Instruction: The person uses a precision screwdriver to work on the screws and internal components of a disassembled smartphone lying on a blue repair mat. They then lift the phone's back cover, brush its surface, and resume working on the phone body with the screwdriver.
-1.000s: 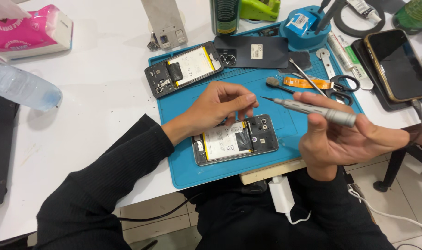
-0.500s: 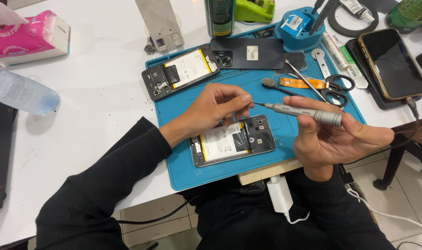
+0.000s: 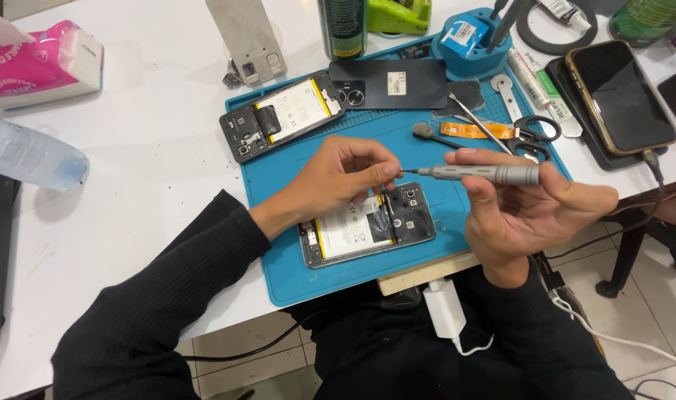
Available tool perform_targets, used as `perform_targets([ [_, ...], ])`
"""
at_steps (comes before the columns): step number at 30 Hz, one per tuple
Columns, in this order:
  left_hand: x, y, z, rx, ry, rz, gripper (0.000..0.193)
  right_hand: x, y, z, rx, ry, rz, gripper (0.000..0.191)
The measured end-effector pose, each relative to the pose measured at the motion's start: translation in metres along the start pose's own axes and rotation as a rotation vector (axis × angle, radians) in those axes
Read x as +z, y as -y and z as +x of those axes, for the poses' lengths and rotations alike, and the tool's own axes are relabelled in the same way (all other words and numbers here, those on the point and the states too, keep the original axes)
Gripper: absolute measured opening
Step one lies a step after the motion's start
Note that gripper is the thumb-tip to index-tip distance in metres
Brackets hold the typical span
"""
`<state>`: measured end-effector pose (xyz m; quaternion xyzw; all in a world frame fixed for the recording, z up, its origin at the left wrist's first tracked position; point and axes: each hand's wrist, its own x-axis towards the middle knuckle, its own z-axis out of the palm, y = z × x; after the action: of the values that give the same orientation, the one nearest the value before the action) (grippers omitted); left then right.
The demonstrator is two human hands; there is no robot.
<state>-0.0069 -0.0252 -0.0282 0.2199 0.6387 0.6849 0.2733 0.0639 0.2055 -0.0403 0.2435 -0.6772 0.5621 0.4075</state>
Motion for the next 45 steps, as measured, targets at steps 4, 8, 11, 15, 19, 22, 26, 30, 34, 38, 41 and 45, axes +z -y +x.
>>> perform_targets([
  [4, 0.008, -0.006, -0.004, 0.158, 0.012, 0.22, 0.025, -0.003, 0.01, 0.005, -0.005, 0.17, -0.041, 0.065],
  [8, 0.02, -0.015, -0.013, 0.386, -0.025, 0.585, 0.017, -0.006, 0.012, 0.007, 0.085, 0.18, -0.015, 0.067],
  [11, 0.031, -0.019, -0.021, 0.508, -0.067, 0.809, 0.019, -0.011, 0.009, 0.005, 0.108, 0.214, -0.006, 0.068],
  [15, 0.042, -0.02, -0.028, 0.406, -0.084, 0.944, 0.027, -0.015, 0.004, 0.001, 0.081, 0.276, -0.007, 0.065],
  [19, 0.042, -0.017, -0.027, 0.531, -0.088, 1.006, 0.029, -0.017, 0.003, -0.002, 0.106, 0.34, 0.014, 0.062],
  [22, 0.04, -0.014, -0.026, 0.522, -0.088, 0.975, 0.028, -0.017, 0.003, -0.002, 0.116, 0.363, 0.035, 0.06],
  [26, 0.037, -0.012, -0.024, 0.495, -0.089, 0.946, 0.028, -0.017, 0.002, -0.001, 0.115, 0.397, 0.039, 0.061],
  [30, 0.036, -0.011, -0.023, 0.485, -0.077, 0.938, 0.029, -0.018, 0.001, -0.002, 0.123, 0.41, 0.051, 0.06],
  [34, 0.033, -0.006, -0.02, 0.49, -0.094, 0.872, 0.031, -0.02, -0.001, -0.003, 0.119, 0.449, 0.106, 0.059],
  [38, 0.023, 0.0, -0.01, 0.372, -0.264, 0.516, 0.026, -0.023, -0.005, 0.001, 0.125, 0.427, 0.004, 0.067],
  [41, 0.019, 0.005, -0.006, 0.245, -0.34, 0.283, 0.021, -0.025, -0.003, 0.004, 0.049, 0.408, 0.004, 0.065],
  [45, 0.019, 0.006, -0.006, 0.167, -0.34, 0.254, 0.019, -0.023, -0.003, 0.007, 0.056, 0.416, 0.088, 0.06],
])
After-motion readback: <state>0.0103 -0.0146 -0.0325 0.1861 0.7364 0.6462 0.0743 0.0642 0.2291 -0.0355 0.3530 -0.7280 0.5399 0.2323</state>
